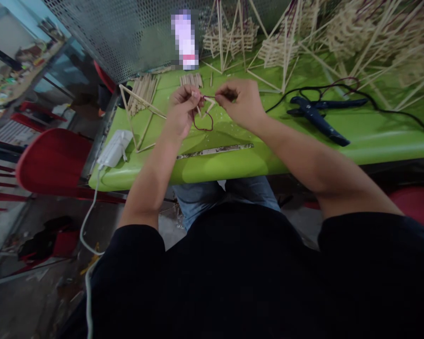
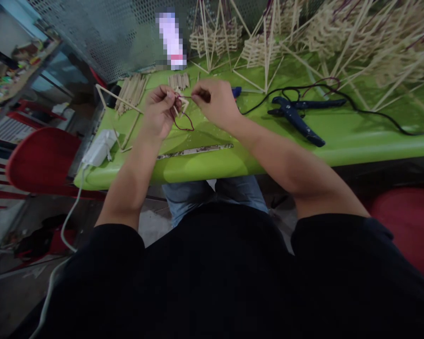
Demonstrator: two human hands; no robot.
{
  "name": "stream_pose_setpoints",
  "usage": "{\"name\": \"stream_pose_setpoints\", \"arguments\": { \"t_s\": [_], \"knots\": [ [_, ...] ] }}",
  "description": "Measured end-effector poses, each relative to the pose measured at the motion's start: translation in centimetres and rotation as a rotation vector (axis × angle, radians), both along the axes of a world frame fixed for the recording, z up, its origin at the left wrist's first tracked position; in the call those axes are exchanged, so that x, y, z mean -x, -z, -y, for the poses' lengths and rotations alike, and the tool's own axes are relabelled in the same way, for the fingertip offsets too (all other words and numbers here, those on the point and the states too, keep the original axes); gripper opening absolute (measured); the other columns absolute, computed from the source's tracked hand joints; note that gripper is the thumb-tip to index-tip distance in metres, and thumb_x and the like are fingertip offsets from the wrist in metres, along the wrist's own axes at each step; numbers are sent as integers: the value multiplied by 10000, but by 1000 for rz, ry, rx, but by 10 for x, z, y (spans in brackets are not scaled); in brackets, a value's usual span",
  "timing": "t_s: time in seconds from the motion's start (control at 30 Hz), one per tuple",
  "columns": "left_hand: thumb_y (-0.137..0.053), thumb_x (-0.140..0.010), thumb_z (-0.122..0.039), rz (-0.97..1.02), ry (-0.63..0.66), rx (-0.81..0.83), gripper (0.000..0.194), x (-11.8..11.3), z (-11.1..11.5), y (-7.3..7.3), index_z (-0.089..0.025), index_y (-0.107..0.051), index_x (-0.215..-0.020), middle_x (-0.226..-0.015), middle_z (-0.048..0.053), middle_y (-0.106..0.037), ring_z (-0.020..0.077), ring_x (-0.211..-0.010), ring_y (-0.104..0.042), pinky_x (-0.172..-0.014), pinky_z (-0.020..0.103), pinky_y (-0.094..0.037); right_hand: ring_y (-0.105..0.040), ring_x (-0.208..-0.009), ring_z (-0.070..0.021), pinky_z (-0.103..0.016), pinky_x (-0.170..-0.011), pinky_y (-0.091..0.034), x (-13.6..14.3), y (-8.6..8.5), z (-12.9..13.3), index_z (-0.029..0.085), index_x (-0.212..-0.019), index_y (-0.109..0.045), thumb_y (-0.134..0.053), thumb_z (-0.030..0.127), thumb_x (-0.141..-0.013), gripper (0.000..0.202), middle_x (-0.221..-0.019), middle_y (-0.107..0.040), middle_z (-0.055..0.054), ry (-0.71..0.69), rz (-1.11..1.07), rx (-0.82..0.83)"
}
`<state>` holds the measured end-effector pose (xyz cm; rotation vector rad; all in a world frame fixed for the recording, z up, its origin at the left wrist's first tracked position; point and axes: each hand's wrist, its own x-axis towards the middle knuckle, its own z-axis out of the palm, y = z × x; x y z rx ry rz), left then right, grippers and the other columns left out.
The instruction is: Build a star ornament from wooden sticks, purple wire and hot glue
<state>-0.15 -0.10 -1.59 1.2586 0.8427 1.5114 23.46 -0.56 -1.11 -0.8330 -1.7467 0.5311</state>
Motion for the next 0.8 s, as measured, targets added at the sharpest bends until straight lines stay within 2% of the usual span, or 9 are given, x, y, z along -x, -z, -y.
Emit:
{"name": "stream_pose_setpoints", "arguments": {
  "t_s": [0.1, 0.27, 0.33, 0.47, 0.57, 0.6, 0.67, 0.73, 0.8],
  "knots": [
    [-1063, -1023, -309, 24, 42, -32, 285, -1, -3, 2, -286, -841, -845, -871, 9, -813, 150, -737, -778, -726, 278, -654, -715, -844, -301, -527, -877, -683, 1, -1, 3, 332, -911, -811, -875, 593, -992, 280, -892, -821, -46, -41, 38, 42],
    [-1015, -1065, -243, 38, 25, -3, 276, -4, 2, -2, -262, -840, -853, -884, 8, -812, 132, -708, -752, -705, 261, -631, -656, -795, -236, -443, -844, -668, 1, -5, 10, 310, -809, -748, -879, 484, -999, 289, -745, -689, 15, -152, 140, 81],
    [-1005, -1068, -217, 32, 12, 18, 288, -5, 5, -4, -249, -824, -846, -862, 3, -793, 136, -702, -756, -717, 270, -626, -661, -770, -224, -428, -805, -656, 1, -3, 9, 302, -809, -753, -901, 494, -996, 306, -745, -701, 16, -187, 132, 109],
    [-975, -1082, -190, 34, 18, 43, 277, -4, 6, -5, -238, -816, -860, -860, 1, -781, 140, -732, -781, -751, 277, -630, -651, -624, -216, -441, -635, -615, 1, 16, -11, 291, -929, -794, -1028, 536, -921, 339, -853, -821, -31, -203, 29, 300],
    [-950, -1111, -232, 39, 18, 25, 274, -3, 5, -4, -240, -812, -875, -839, -4, -760, 140, -715, -763, -729, 275, -624, -612, -555, -225, -441, -581, -583, 1, 35, -35, 305, -921, -733, -1071, 472, -861, 381, -735, -769, -27, -188, -3, 395],
    [-956, -1114, -268, 37, 13, 13, 278, -2, 5, -4, -244, -813, -877, -839, -4, -757, 143, -716, -764, -728, 279, -629, -599, -555, -228, -438, -574, -576, -1, 40, -42, 318, -891, -706, -1062, 464, -856, 386, -691, -734, -13, -164, -12, 383],
    [-983, -1098, -334, 27, 1, 1, 284, -1, 5, -4, -255, -821, -879, -880, 7, -786, 156, -748, -788, -743, 288, -649, -582, -596, -238, -440, -597, -585, -7, 44, -55, 345, -840, -657, -1034, 460, -847, 395, -646, -668, 11, -14, -22, 293],
    [-1003, -1076, -357, 18, -9, 11, 280, 0, 5, -5, -260, -829, -879, -986, 27, -851, 168, -801, -820, -764, 297, -672, -581, -665, -257, -459, -664, -607, -19, 41, -63, 360, -799, -632, -1010, 442, -838, 389, -652, -632, 13, 176, -16, 188],
    [-1001, -1070, -362, 18, 0, 27, 276, 1, 5, -6, -262, -830, -878, -1097, 40, -906, 176, -820, -833, -769, 309, -693, -567, -695, -272, -482, -715, -607, -35, 32, -67, 364, -737, -615, -996, 419, -852, 401, -637, -582, 4, 297, 15, 144]
  ]
}}
